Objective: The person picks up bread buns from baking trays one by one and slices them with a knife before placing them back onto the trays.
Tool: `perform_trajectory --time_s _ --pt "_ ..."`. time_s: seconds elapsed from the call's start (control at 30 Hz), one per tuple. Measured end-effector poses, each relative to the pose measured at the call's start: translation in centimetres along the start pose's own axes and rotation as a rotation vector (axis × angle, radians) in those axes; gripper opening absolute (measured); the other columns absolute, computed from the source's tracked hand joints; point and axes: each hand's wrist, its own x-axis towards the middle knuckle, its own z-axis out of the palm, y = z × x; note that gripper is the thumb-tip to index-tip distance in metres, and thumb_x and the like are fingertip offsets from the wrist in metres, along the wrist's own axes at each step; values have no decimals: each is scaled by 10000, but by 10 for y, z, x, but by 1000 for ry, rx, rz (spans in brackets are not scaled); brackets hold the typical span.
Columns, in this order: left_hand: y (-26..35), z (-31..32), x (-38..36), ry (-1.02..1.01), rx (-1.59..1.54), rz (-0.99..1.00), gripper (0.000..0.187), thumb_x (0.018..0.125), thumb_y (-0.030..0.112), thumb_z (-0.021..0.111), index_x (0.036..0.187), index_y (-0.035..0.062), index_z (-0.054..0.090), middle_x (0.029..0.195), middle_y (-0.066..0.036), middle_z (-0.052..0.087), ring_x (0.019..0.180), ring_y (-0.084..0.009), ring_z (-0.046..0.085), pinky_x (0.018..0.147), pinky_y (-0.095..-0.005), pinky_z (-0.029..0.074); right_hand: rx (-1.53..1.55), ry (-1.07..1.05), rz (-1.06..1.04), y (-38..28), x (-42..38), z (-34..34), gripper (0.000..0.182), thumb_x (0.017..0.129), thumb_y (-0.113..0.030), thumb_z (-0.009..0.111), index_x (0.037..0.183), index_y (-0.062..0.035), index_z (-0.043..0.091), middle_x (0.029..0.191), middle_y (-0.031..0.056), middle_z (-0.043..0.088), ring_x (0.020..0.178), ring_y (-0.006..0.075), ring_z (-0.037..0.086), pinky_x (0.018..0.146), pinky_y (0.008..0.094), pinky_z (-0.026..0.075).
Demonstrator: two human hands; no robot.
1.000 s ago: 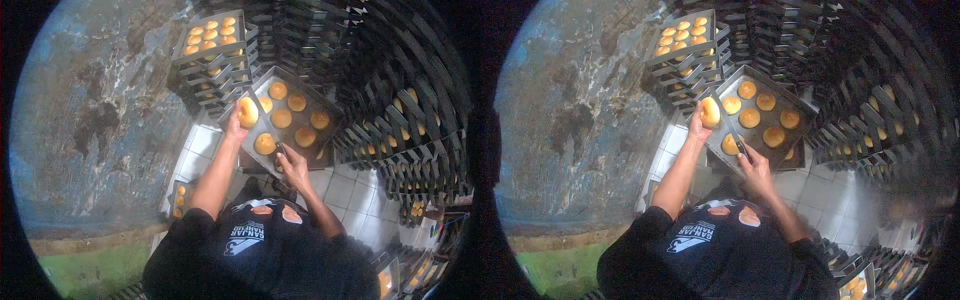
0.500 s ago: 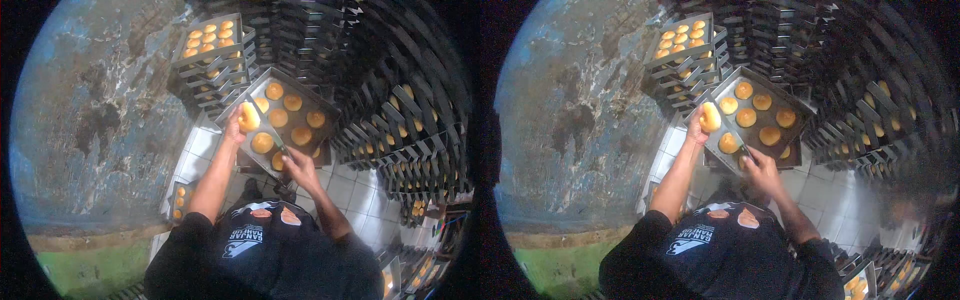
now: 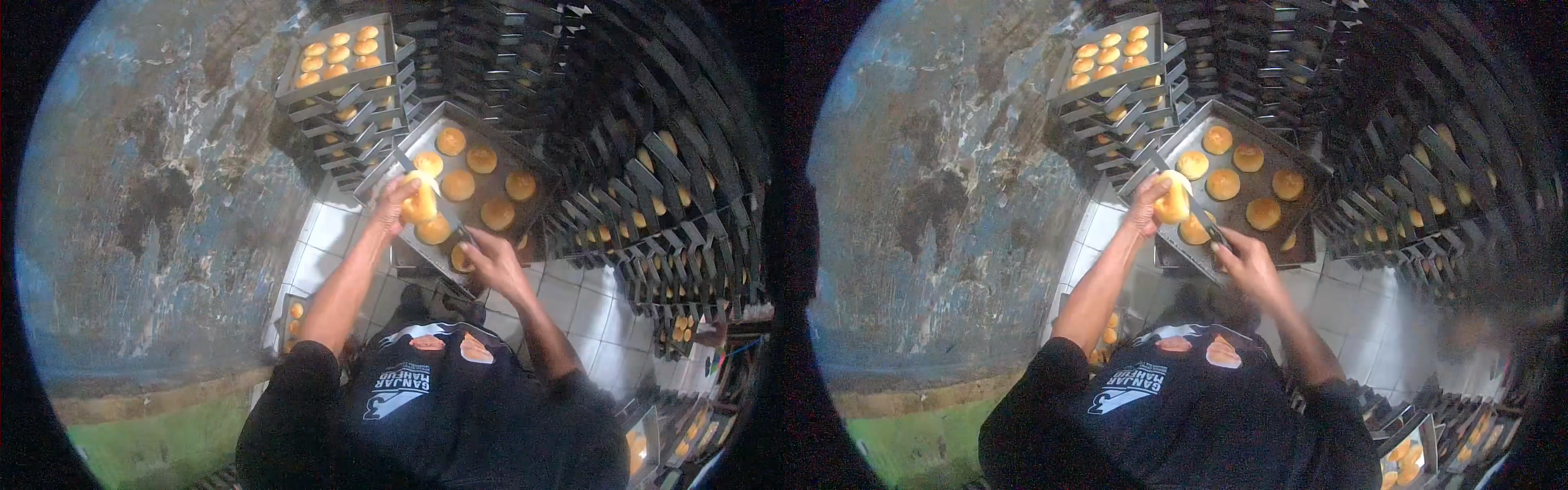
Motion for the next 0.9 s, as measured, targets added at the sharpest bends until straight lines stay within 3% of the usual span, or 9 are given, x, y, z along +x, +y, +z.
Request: perform_trajectory --time_s 0.13,0.2,0.23,0.4,0.53,0.63,0.73,0.9 --pt "3 8 5 -3 -3 -42 380 886 252 764 1140 17 605 1008 -92 699 900 -189 709 830 -352 600 -104 33 -67 -20 26 5 429 964 -233 623 1309 21 614 858 86 679 812 131 634 753 349 521" --pt "25 -6 7 -20 27 -38 361 886 256 764 1122 27 615 999 -93 699 868 -191 709 796 -355 604 38 -57 109 -28 4 -2 432 965 -226 623 1321 18 607 855 106 686 788 125 634 748 341 524" --pt "30 -15 7 -19 11 -56 352 878 261 773 1100 32 625 990 -94 699 847 -193 710 766 -356 605 -45 -34 -47 -19 -4 -2 424 961 -208 632 1323 12 608 832 106 682 758 120 629 730 334 526" --pt "-4 -11 14 -13 -34 -89 414 854 232 793 1153 5 619 1029 -91 698 914 -186 701 828 -348 588 -28 -53 73 -20 24 16 431 970 -229 618 1333 2 602 831 95 685 723 135 614 700 334 517" --pt "8 -22 25 60 -38 -68 405 856 236 794 1147 10 625 1035 -81 696 926 -192 698 835 -352 586 -46 26 -24 -11 36 25 431 968 -251 619 1320 -2 613 823 108 687 734 161 637 699 335 510" --pt "22 -39 28 66 -62 -36 367 863 264 795 1105 51 620 951 -68 691 872 -192 697 747 -396 607 13 -38 34 7 9 23 422 963 -254 629 1297 3 623 797 108 672 737 162 639 688 344 506" --pt "1 -30 25 125 -112 -127 371 864 277 797 1103 59 615 963 -63 689 858 -183 693 744 -394 601 -59 14 55 10 26 41 400 960 -255 633 1275 -7 631 795 124 671 736 163 641 689 356 508" --pt "-12 -43 46 197 -136 -47 335 885 306 776 1093 93 621 972 -39 684 878 -175 689 776 -359 583 -72 18 48 5 57 61 400 977 -268 597 1269 3 631 768 66 650 729 142 599 691 324 488"
